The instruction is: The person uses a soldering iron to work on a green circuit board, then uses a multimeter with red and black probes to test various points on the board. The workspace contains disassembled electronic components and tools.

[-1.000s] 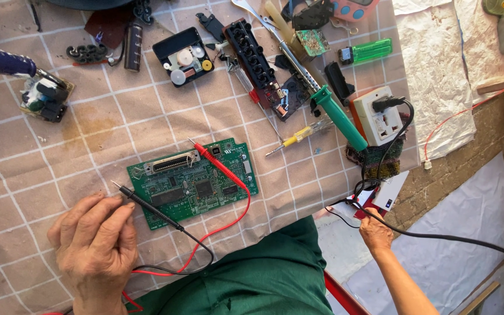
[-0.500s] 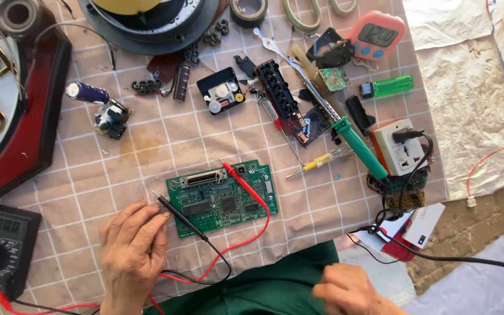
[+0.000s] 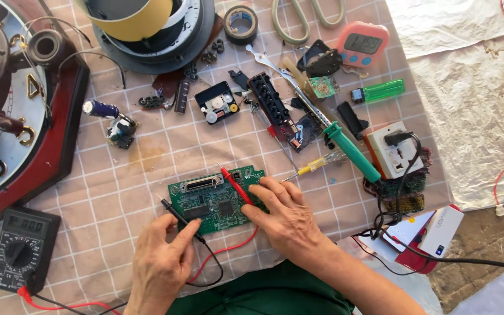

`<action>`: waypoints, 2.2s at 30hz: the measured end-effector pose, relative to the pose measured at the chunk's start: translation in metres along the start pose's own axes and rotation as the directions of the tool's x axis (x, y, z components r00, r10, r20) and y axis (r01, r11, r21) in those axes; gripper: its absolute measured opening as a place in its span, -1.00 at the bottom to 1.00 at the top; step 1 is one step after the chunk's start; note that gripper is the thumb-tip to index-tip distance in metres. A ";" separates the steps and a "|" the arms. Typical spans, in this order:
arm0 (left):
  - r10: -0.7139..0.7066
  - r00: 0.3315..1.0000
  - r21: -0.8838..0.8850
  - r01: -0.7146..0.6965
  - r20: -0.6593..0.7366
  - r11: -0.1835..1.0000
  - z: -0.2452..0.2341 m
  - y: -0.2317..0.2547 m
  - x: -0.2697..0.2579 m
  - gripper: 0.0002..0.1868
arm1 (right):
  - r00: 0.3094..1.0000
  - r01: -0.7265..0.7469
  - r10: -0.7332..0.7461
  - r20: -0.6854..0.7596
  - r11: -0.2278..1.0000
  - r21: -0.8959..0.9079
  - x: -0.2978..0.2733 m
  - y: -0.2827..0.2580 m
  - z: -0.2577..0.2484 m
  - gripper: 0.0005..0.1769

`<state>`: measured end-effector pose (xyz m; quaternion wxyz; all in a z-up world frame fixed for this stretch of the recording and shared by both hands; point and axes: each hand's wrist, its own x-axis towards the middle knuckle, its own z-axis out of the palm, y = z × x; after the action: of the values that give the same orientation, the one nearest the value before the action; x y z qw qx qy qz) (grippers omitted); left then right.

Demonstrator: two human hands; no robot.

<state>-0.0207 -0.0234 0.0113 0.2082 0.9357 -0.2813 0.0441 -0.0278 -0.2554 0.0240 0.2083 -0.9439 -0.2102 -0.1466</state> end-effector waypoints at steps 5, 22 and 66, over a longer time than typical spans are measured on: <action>0.032 0.999 -0.064 -0.035 -0.042 0.997 0.008 -0.004 -0.007 -0.71 | 0.992 0.097 -0.086 -0.088 0.986 0.135 0.003 0.005 -0.008 -0.86; -0.332 0.797 -0.550 -0.001 -0.504 0.835 0.031 0.016 -0.009 -0.85 | 0.940 0.110 0.124 -0.318 0.772 0.626 0.006 -0.010 0.002 -0.92; 0.110 0.922 -0.158 -0.179 -0.373 0.971 0.026 -0.011 -0.013 -0.92 | 0.991 0.112 -0.098 -0.095 0.981 0.157 0.008 -0.011 0.015 -0.90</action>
<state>-0.0266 -0.0192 -0.0190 0.3402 0.8642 -0.3097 0.2037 -0.0236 -0.2367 0.0176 0.2851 -0.9042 -0.2615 -0.1808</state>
